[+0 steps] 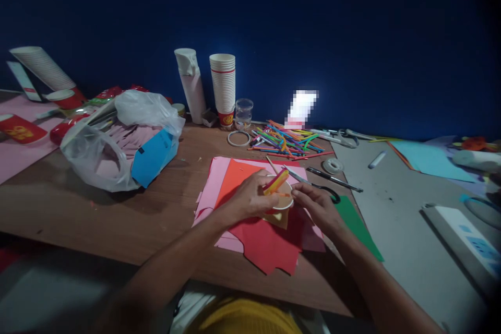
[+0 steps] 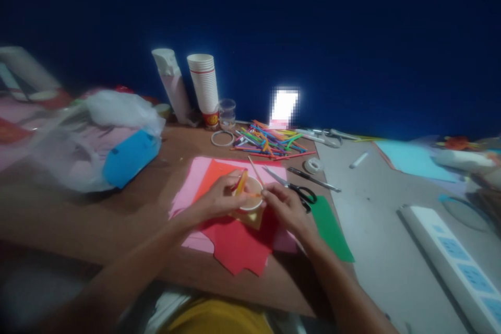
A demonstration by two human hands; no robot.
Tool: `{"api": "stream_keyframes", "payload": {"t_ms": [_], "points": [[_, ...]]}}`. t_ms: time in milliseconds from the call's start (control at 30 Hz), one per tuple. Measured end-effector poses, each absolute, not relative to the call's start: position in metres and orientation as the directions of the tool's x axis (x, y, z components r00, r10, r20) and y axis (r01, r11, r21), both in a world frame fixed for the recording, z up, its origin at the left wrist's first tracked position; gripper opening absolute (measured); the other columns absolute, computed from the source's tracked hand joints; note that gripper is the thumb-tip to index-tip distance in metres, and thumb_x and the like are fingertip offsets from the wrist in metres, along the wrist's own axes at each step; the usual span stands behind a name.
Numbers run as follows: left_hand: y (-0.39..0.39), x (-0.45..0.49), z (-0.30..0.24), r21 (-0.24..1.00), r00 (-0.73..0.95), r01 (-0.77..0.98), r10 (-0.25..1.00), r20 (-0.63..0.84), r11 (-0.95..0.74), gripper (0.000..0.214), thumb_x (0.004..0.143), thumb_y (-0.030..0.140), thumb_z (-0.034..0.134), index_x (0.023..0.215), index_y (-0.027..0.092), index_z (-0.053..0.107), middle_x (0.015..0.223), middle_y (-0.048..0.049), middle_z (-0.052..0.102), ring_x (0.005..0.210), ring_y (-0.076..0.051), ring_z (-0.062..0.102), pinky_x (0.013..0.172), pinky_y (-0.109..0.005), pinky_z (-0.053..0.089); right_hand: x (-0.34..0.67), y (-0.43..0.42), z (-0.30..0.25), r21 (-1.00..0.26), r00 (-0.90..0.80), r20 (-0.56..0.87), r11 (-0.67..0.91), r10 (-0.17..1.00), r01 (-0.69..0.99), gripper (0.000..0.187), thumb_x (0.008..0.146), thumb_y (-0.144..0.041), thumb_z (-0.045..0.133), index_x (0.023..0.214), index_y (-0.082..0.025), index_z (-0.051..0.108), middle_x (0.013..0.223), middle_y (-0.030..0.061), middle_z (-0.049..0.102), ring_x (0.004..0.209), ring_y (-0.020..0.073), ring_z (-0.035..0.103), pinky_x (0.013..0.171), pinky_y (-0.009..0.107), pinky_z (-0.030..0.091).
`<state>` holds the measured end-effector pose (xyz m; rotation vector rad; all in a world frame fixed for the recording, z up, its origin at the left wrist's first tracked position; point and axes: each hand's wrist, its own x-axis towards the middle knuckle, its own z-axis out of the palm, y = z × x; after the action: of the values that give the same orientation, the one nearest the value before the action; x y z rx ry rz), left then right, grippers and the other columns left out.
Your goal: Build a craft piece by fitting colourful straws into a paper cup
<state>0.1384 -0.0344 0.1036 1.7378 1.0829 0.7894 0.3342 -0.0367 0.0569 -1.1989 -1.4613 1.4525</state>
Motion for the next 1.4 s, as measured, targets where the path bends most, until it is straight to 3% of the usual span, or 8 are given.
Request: {"api": "stream_keyframes", "payload": {"t_ms": [267,400,500,667,1000,1400], "points": [[-0.03,0.137,0.112,0.711,0.523,0.516,0.833,0.179,-0.477,0.016,0.074,0.034,0.057,0.076,0.018,0.058,0.075,-0.0025,0.054,0.072,-0.017,0.049,0.061,-0.026,0.037,0.335,-0.034,0.039,-0.997,-0.286,-0.064,-0.049,0.956,0.06,0.022,0.077,-0.039,0.058,0.089,-0.02,0.055,0.08,0.0016,0.059,0.073,0.0151,0.055,0.069,0.026,0.045],[-0.024,0.143,0.122,0.628,0.582,0.573,0.801,0.142,-0.527,0.018,0.074,0.035,0.056,0.081,0.018,0.058,0.085,-0.0046,0.057,0.082,-0.02,0.05,0.07,-0.029,0.039,0.332,-0.036,0.033,-0.998,-0.269,-0.033,-0.043,0.963,-0.035,0.018,0.078,-0.035,0.058,0.09,-0.022,0.056,0.085,0.0016,0.06,0.08,0.0163,0.057,0.076,0.028,0.045],[-0.019,0.148,0.124,0.636,0.61,0.553,0.781,0.131,-0.538,0.015,0.074,0.03,0.055,0.083,0.019,0.058,0.093,-0.0046,0.058,0.088,-0.02,0.051,0.076,-0.03,0.04,0.33,-0.037,0.031,-0.995,-0.25,-0.015,-0.04,0.968,-0.094,0.016,0.078,-0.034,0.058,0.089,-0.022,0.057,0.088,0.0013,0.061,0.083,0.0168,0.057,0.078,0.028,0.044],[-0.014,0.15,0.12,0.677,0.589,0.525,0.794,0.148,-0.516,0.015,0.074,0.031,0.055,0.08,0.018,0.056,0.083,-0.0027,0.057,0.077,-0.016,0.052,0.07,-0.028,0.04,0.331,-0.037,0.027,-0.989,-0.231,-0.012,-0.046,0.973,-0.142,0.019,0.078,-0.036,0.058,0.092,-0.023,0.057,0.091,0.0013,0.063,0.082,0.017,0.059,0.076,0.028,0.045],[-0.014,0.151,0.117,0.721,0.553,0.516,0.823,0.131,-0.462,0.014,0.074,0.03,0.053,0.072,0.017,0.053,0.072,-0.0002,0.053,0.065,-0.013,0.049,0.059,-0.024,0.037,0.328,-0.04,0.032,-0.999,-0.171,0.02,0.015,0.985,-0.029,0.026,0.077,-0.044,0.057,0.091,-0.022,0.057,0.088,0.0034,0.064,0.082,0.0195,0.06,0.073,0.03,0.048],[-0.014,0.154,0.114,0.72,0.543,0.532,0.832,0.114,-0.446,0.014,0.074,0.032,0.054,0.075,0.017,0.053,0.074,-0.0011,0.054,0.068,-0.014,0.05,0.062,-0.025,0.039,0.328,-0.045,0.037,-0.997,-0.215,-0.004,-0.021,0.977,-0.077,0.02,0.08,-0.038,0.055,0.092,-0.022,0.054,0.089,0.0026,0.062,0.083,0.0176,0.059,0.077,0.03,0.047]]}}
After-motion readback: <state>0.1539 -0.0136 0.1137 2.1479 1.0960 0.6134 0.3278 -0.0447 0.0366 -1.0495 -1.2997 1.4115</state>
